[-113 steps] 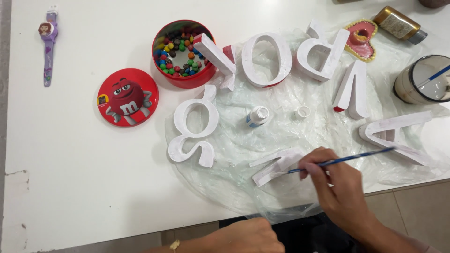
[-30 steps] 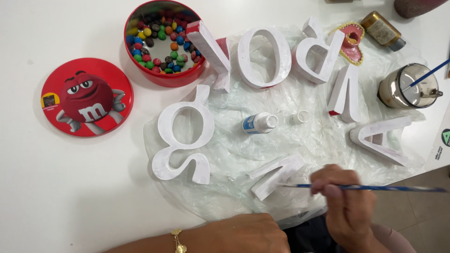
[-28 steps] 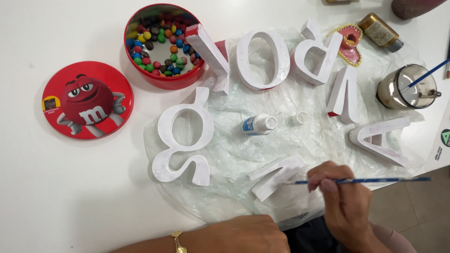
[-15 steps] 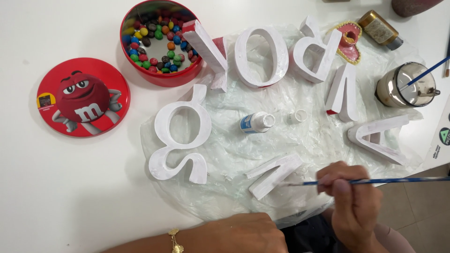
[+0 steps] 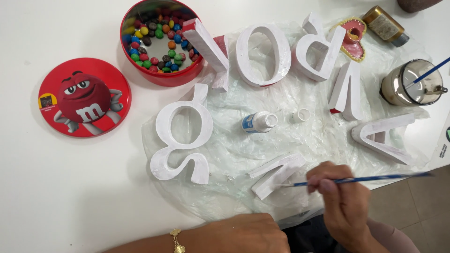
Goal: The person paints white 3D letters with white paint using a paintbrush. They dip the brush into a container of paint and apply it to the letters laid out on a plastic sheet on a white table.
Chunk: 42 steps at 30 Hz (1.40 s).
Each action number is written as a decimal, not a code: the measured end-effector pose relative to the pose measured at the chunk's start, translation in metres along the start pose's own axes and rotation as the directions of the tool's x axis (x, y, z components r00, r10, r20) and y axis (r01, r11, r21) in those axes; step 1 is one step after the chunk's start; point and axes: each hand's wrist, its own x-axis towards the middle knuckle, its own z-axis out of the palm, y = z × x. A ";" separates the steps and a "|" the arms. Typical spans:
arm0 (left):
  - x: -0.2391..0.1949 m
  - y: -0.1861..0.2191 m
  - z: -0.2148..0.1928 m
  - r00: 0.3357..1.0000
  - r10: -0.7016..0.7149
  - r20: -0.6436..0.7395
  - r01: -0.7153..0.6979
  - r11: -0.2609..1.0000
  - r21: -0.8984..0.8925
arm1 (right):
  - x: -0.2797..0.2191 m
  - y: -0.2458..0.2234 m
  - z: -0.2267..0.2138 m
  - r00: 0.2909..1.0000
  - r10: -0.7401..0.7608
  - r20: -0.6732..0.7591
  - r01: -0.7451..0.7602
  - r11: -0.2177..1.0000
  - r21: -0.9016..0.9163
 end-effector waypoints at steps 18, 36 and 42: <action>-0.006 0.007 -0.002 0.998 0.033 -0.049 -0.032 0.999 0.010 | -0.003 -0.002 0.009 0.997 -0.024 -0.068 0.023 1.000 -0.012; -0.003 0.001 0.003 0.998 0.057 -0.008 -0.056 0.990 0.132 | 0.004 -0.006 0.009 1.000 -0.027 -0.007 0.027 1.000 -0.001; -0.002 0.009 -0.003 0.999 0.013 0.032 -0.018 0.986 0.166 | 0.014 -0.003 -0.007 0.991 0.007 -0.137 -0.029 0.986 -0.164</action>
